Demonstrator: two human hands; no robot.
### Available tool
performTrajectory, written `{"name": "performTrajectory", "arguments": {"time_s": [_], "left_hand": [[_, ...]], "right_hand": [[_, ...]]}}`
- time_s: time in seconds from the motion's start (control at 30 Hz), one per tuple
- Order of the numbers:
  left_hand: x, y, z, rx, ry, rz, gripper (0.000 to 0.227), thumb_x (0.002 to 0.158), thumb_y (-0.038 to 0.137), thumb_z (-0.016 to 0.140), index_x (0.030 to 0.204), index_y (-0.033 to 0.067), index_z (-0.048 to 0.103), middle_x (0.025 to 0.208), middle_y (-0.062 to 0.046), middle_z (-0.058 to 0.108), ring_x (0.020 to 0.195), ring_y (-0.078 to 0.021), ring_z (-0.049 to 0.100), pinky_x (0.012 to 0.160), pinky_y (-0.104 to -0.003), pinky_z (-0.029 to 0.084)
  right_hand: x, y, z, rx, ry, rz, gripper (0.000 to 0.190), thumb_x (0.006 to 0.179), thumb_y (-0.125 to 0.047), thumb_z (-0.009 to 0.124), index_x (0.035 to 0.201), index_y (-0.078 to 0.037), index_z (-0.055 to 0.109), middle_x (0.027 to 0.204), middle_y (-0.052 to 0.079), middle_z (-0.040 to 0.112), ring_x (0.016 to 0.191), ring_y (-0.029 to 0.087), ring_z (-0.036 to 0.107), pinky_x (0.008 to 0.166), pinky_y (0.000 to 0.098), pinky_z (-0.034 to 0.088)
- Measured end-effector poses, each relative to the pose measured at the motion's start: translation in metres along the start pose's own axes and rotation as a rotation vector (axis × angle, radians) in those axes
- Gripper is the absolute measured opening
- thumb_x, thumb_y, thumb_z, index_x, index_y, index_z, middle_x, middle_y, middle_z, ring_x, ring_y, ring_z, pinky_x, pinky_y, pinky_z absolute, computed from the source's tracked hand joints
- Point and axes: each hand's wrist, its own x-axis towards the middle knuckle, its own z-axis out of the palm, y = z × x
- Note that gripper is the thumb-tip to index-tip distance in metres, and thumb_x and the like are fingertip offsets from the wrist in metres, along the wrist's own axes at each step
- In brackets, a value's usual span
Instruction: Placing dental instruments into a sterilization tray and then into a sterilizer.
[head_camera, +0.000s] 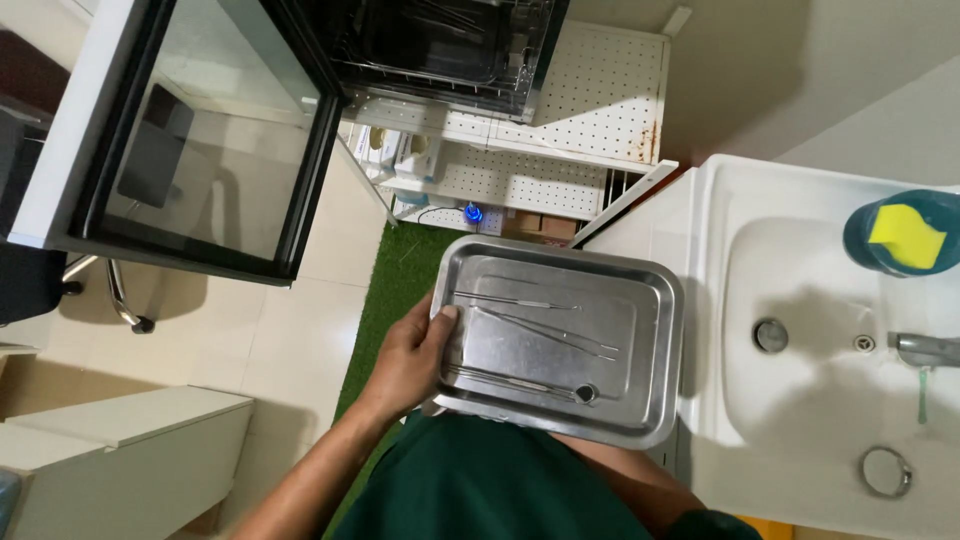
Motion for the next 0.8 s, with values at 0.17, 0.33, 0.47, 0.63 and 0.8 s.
{"name": "performTrajectory", "arguments": {"time_s": [0.17,0.33,0.47,0.63,0.8], "left_hand": [[0.005,0.015,0.005,0.146,0.135,0.002,0.061,0.101,0.028,0.052,0.157,0.0103,0.039,0.122,-0.013,0.074,0.105,-0.0151,0.07,0.092,-0.028,0.053],[0.008,0.011,0.003,0.119,0.153,-0.031,0.054,0.102,0.027,0.053,0.151,0.0047,0.05,0.117,-0.018,0.078,0.099,-0.0174,0.071,0.088,-0.03,0.056],[0.009,0.018,-0.005,0.13,0.145,-0.052,0.049,0.102,0.03,0.051,0.143,0.0037,0.056,0.104,-0.013,0.077,0.088,-0.0149,0.072,0.08,-0.03,0.058],[0.016,0.012,-0.021,0.115,0.176,-0.124,0.044,0.104,0.032,0.052,0.132,0.0007,0.066,0.087,-0.011,0.072,0.071,-0.0145,0.059,0.066,-0.033,0.051],[0.025,0.021,-0.018,0.113,0.162,-0.13,0.045,0.103,0.032,0.052,0.134,0.0036,0.066,0.09,-0.007,0.074,0.075,-0.0125,0.062,0.07,-0.031,0.053]], "right_hand": [[0.01,-0.013,-0.004,-0.085,0.061,-0.079,0.046,0.107,-0.036,0.065,0.14,-0.004,0.062,0.141,0.017,0.062,0.124,0.028,0.061,0.105,0.0442,0.053],[0.028,-0.027,-0.008,-0.166,0.121,-0.157,0.047,0.107,-0.035,0.066,0.142,-0.004,0.061,0.142,0.016,0.062,0.125,0.028,0.06,0.104,0.0436,0.053],[0.05,-0.04,-0.007,-0.25,0.173,-0.214,0.048,0.108,-0.034,0.067,0.145,-0.004,0.061,0.142,0.016,0.062,0.126,0.028,0.06,0.104,0.043,0.053],[0.09,-0.09,0.076,-0.057,0.169,-0.079,0.053,0.102,-0.042,0.067,0.138,-0.003,0.061,0.136,0.019,0.062,0.121,0.032,0.062,0.099,0.0472,0.054],[0.058,-0.113,-0.004,0.002,0.361,0.052,0.043,0.101,-0.031,0.061,0.132,0.0,0.064,0.124,0.02,0.069,0.109,0.032,0.07,0.093,0.0468,0.058]]}}
